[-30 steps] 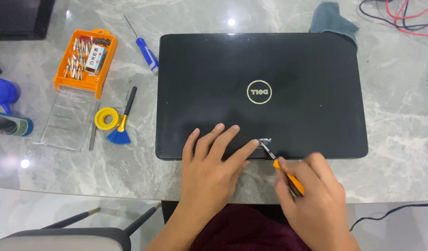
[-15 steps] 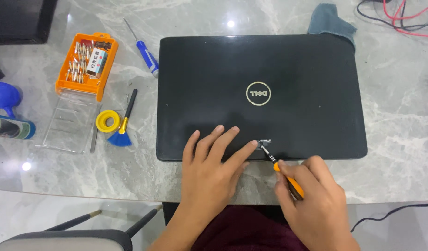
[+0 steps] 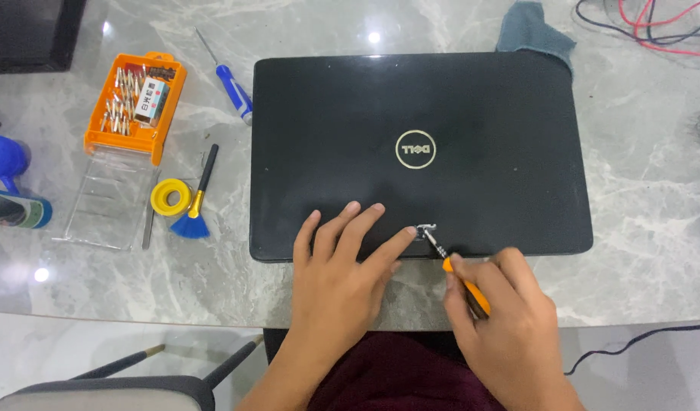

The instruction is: Cleaning the screen and lid of a laptop and using a screwdriver for maintenance.

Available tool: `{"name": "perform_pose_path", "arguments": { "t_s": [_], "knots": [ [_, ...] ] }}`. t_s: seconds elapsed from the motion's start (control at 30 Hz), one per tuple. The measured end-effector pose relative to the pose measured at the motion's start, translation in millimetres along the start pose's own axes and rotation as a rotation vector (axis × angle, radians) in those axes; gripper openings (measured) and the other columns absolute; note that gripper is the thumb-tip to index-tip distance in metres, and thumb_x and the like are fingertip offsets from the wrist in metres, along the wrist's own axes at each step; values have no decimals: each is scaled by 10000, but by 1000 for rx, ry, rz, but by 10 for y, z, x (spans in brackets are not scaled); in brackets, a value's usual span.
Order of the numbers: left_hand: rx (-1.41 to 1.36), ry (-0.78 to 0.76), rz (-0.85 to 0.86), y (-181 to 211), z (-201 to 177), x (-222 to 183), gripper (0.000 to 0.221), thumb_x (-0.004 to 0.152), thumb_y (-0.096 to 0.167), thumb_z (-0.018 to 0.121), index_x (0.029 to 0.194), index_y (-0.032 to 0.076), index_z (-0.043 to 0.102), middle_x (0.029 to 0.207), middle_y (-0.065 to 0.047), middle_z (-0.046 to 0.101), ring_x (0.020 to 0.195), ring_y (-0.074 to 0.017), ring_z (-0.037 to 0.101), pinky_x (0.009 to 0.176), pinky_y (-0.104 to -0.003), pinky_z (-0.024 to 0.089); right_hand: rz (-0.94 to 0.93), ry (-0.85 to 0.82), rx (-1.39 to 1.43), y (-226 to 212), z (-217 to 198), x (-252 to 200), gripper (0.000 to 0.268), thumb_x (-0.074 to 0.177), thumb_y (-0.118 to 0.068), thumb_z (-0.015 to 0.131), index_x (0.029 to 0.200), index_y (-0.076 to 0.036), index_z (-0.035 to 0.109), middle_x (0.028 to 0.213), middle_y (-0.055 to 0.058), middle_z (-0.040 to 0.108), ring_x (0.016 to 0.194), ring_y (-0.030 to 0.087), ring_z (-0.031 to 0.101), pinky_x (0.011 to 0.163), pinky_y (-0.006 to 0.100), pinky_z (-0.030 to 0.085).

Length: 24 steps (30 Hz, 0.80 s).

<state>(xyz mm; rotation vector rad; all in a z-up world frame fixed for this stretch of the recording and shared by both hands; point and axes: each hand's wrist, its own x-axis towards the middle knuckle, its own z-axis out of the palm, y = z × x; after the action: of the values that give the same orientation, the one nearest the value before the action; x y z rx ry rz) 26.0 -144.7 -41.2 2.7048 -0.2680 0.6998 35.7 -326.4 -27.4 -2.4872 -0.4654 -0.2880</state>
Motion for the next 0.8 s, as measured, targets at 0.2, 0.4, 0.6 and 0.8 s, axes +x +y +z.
{"name": "perform_pose_path", "arguments": {
  "t_s": [0.2, 0.4, 0.6, 0.8],
  "knots": [
    [35, -16, -1, 15, -21, 21, 328, 858, 209, 710, 1163, 310, 642, 1236, -37, 588, 1160, -262, 539, 1008, -504, 368, 32, -6, -18, 3, 47, 37, 125, 841, -89, 647, 962, -73, 677, 819, 31, 493, 601, 159, 519, 498, 283, 453],
    [8, -13, 10, -9, 7, -16, 359, 801, 212, 723, 1140, 298, 646, 1267, -38, 567, 1183, -265, 518, 1019, -506, 343, -11, -13, -16, 34, -19, -49, 93, 818, -82, 657, 910, -85, 668, 787, 46, 502, 619, 173, 538, 547, 294, 448],
    [19, -10, 3, 11, -24, 2, 388, 812, 177, 730, 1167, 300, 637, 1253, -35, 573, 1172, -262, 531, 1024, -496, 354, -14, -9, -34, -6, -16, -10, 137, 835, -76, 657, 971, -88, 667, 845, 23, 507, 609, 151, 544, 476, 289, 473],
    [54, 12, 6, 9, -3, 5, 314, 842, 274, 702, 1148, 314, 645, 1240, -5, 579, 1152, -237, 527, 1015, -483, 351, -31, 0, 21, 48, 66, 80, 125, 839, -88, 652, 960, -57, 667, 798, 58, 500, 659, 191, 548, 616, 300, 460]
  ]
}}
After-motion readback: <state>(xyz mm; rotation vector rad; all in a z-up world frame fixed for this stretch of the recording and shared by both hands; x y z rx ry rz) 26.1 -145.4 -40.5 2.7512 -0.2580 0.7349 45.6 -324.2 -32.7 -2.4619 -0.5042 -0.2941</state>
